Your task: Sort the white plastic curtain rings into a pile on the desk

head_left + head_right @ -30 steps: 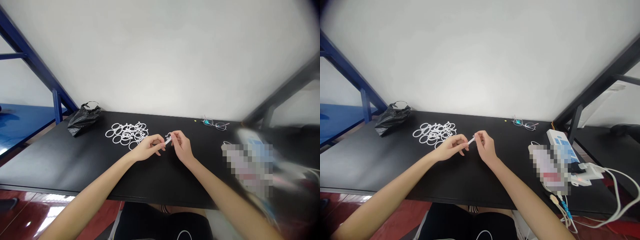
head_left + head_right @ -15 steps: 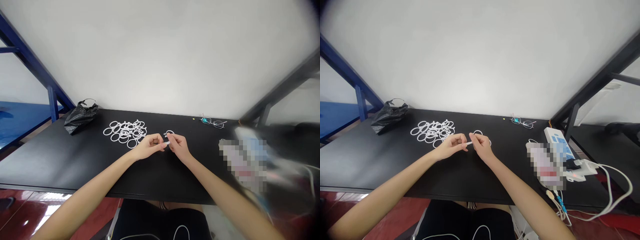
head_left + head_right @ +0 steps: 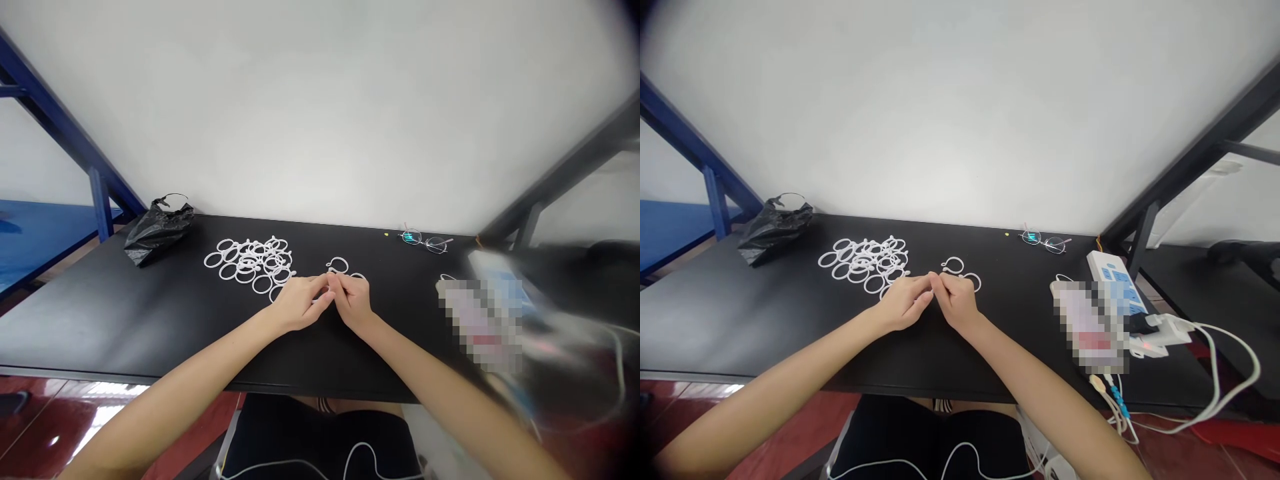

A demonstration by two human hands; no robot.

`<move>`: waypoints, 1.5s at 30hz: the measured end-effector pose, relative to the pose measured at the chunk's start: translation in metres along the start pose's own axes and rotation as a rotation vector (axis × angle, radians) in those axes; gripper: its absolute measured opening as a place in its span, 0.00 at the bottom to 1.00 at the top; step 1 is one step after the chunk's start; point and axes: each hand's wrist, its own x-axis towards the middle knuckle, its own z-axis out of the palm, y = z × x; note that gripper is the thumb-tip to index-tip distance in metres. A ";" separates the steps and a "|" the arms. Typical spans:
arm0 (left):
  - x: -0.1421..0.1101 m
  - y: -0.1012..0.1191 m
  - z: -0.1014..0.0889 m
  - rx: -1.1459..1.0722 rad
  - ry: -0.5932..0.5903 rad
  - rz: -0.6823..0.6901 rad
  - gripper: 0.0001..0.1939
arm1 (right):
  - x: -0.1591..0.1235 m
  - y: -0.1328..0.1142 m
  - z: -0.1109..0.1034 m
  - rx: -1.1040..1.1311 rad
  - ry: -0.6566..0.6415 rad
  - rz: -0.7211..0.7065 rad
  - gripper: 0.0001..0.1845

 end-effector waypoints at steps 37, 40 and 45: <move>-0.001 -0.071 -0.065 0.684 0.251 -0.527 0.16 | 0.012 0.041 -0.014 -0.382 -0.275 0.114 0.05; 0.002 -0.062 -0.063 0.535 0.324 -0.429 0.14 | 0.014 0.037 -0.014 -0.340 -0.221 0.109 0.06; 0.005 -0.033 -0.038 -0.034 0.209 -0.209 0.23 | 0.014 0.017 -0.011 -0.068 0.036 0.015 0.08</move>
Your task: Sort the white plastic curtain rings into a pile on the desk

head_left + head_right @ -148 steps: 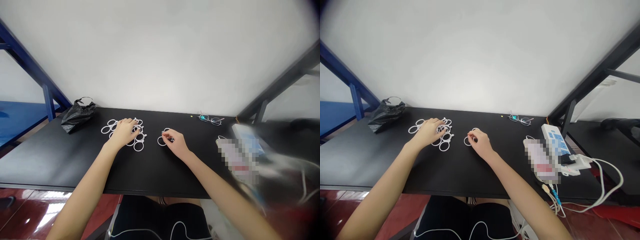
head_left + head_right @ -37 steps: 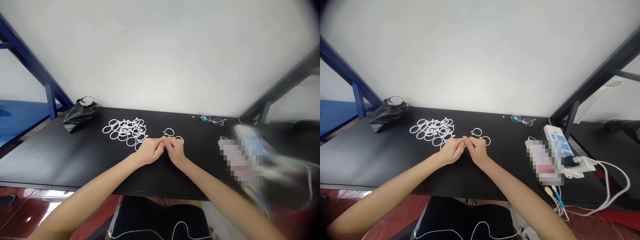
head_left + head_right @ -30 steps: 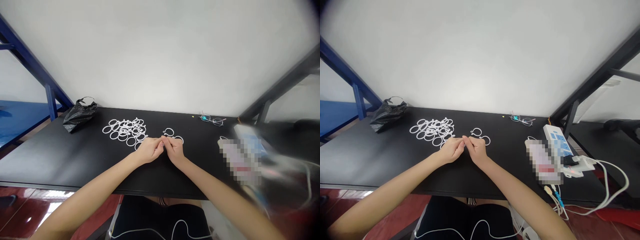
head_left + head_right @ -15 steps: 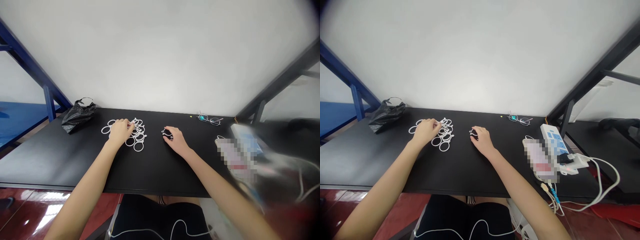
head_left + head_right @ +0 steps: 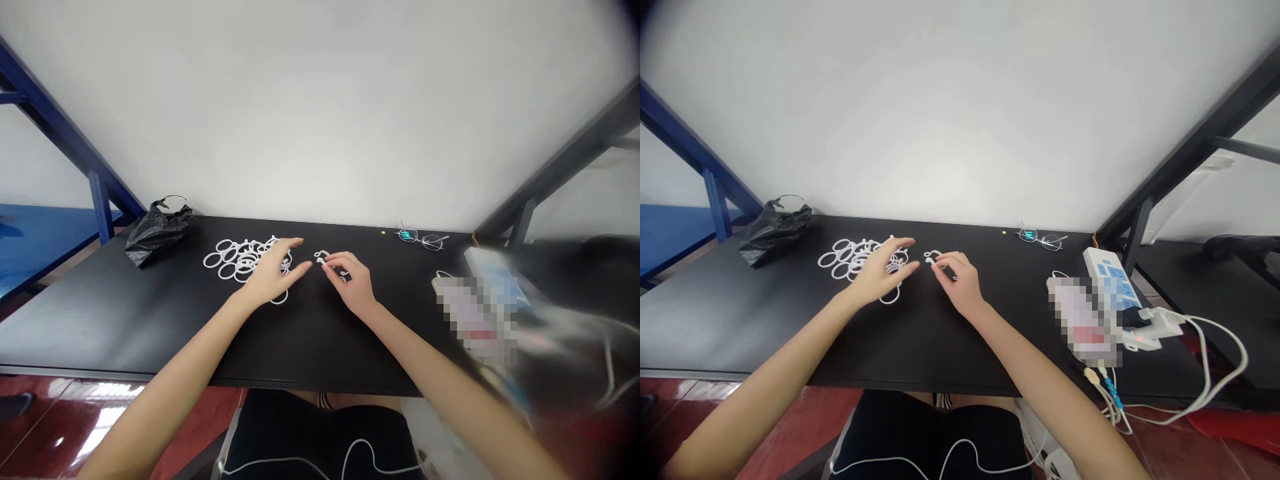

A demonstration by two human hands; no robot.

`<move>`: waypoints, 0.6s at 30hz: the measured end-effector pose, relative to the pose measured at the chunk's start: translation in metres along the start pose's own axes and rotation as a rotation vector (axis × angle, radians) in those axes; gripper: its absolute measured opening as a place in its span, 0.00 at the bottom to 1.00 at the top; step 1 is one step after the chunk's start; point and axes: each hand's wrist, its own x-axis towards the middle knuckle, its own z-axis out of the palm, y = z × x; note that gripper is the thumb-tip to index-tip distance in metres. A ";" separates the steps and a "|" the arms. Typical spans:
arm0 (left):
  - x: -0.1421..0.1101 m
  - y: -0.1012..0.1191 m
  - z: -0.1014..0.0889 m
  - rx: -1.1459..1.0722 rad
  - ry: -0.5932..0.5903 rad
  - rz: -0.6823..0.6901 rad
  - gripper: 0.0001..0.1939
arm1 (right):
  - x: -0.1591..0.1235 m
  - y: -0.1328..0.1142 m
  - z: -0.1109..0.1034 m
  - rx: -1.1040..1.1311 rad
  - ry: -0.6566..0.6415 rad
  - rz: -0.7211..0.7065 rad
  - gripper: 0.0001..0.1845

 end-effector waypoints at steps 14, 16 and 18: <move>-0.006 0.022 0.027 -0.720 -0.305 -0.215 0.20 | -0.007 -0.013 0.006 0.279 0.011 0.212 0.11; -0.005 0.021 0.025 -0.712 -0.338 -0.229 0.20 | -0.007 -0.013 0.008 0.390 -0.049 0.307 0.12; -0.004 0.019 0.023 -0.730 -0.370 -0.255 0.20 | -0.006 -0.013 0.009 0.464 -0.067 0.364 0.13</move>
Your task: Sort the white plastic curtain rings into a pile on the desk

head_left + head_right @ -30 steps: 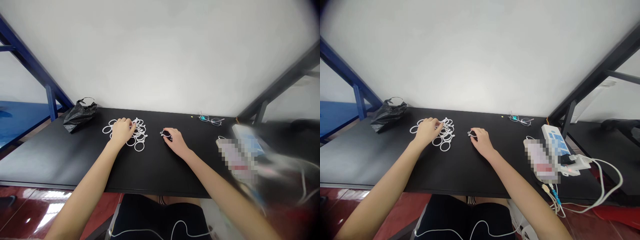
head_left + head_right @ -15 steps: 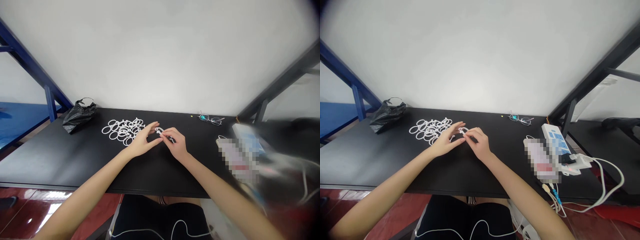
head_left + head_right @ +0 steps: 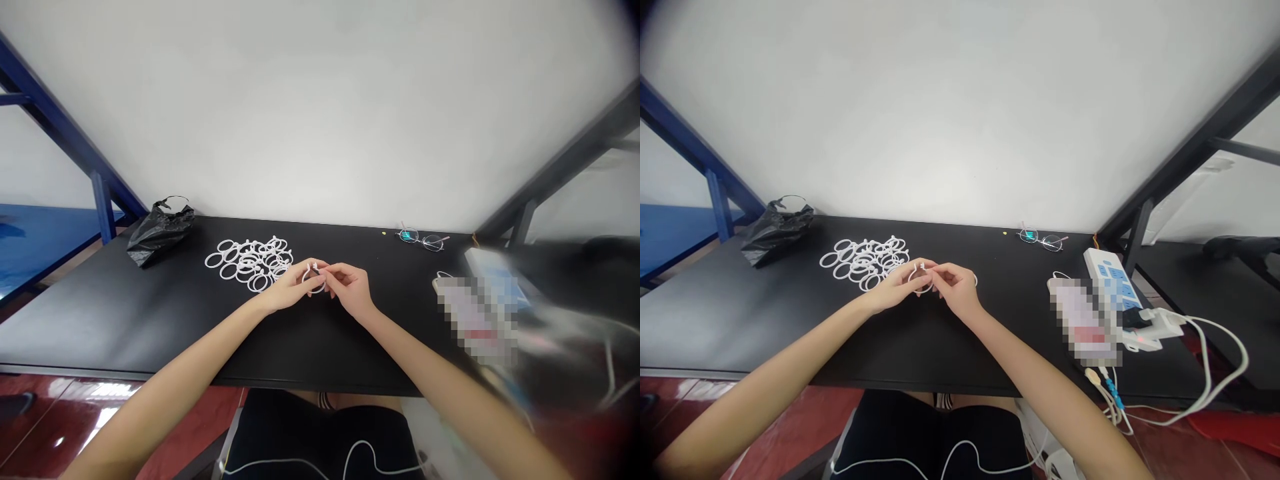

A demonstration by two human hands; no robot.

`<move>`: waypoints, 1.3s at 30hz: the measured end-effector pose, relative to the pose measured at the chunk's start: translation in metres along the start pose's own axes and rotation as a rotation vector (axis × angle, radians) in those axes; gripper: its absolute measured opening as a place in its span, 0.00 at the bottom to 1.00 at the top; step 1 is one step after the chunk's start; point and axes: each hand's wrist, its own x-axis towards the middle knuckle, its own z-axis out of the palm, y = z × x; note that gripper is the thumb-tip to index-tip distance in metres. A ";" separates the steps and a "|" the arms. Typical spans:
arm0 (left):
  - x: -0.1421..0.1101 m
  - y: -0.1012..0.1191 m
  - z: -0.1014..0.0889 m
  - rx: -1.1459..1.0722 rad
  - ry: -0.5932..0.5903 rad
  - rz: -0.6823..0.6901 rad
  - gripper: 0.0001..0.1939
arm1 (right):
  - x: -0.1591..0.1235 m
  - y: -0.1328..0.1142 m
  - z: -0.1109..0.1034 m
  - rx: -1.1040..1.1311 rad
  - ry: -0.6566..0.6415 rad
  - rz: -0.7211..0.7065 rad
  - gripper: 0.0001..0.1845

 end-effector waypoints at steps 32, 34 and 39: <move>0.001 -0.001 -0.003 -0.093 0.021 -0.071 0.22 | 0.006 -0.011 -0.006 0.013 -0.015 -0.043 0.14; 0.001 -0.001 -0.002 -0.078 0.019 -0.054 0.21 | 0.006 -0.012 -0.006 0.057 -0.027 -0.004 0.14; 0.001 -0.002 -0.004 -0.043 0.018 -0.053 0.19 | 0.006 -0.012 -0.007 0.101 -0.031 0.022 0.14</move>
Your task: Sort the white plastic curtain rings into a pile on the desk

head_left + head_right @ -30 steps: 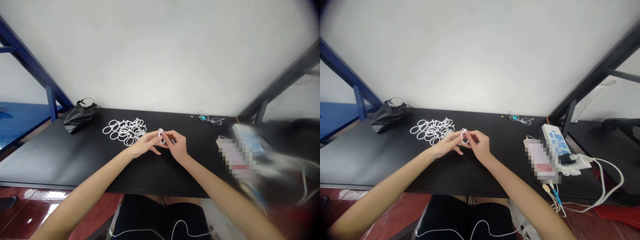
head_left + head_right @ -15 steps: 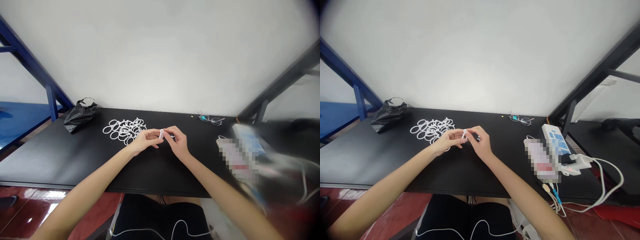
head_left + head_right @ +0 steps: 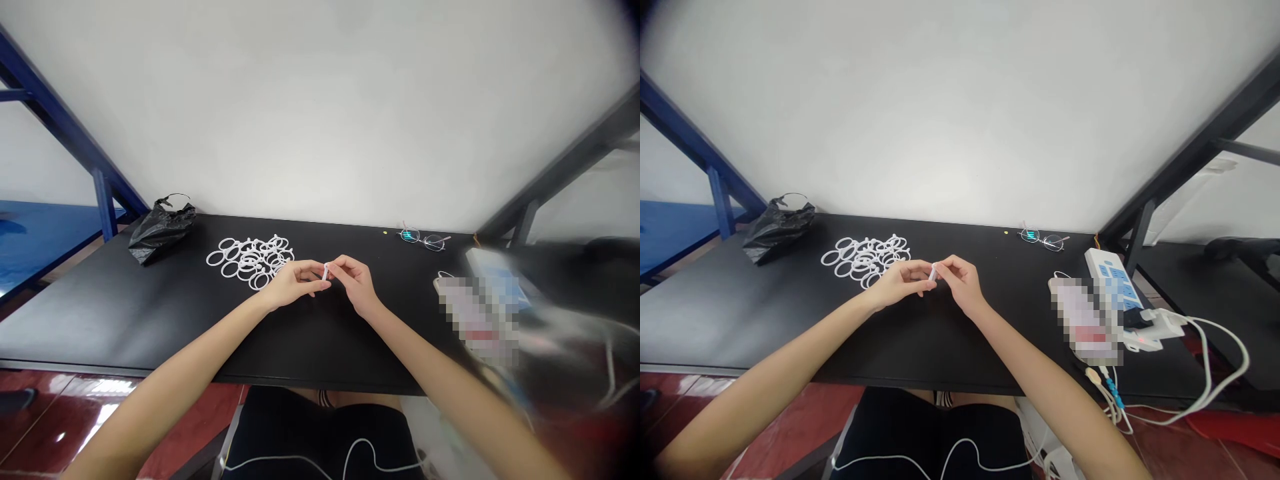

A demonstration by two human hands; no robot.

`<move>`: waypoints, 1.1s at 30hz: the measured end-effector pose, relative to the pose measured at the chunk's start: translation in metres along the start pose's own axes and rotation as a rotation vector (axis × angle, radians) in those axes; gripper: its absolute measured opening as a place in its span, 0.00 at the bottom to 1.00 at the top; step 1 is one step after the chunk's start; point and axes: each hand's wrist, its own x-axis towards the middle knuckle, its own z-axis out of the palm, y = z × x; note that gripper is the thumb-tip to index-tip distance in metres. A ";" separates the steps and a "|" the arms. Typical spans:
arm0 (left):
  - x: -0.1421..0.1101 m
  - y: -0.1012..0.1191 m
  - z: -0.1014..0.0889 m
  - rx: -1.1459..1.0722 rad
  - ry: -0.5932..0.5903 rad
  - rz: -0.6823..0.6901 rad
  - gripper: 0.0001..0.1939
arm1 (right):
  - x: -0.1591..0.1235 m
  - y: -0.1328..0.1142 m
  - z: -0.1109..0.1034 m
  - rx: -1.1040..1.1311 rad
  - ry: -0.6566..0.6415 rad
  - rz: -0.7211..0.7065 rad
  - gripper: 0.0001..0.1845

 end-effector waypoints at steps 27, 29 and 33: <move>-0.011 0.009 -0.064 1.408 0.562 -0.025 0.18 | 0.009 0.011 -0.033 -0.991 -0.103 -0.083 0.02; -0.011 0.006 -0.064 1.421 0.548 -0.055 0.18 | 0.009 0.012 -0.033 -0.959 -0.090 -0.093 0.03; -0.010 0.005 -0.067 1.421 0.546 -0.074 0.16 | 0.008 0.015 -0.031 -0.841 -0.068 -0.174 0.04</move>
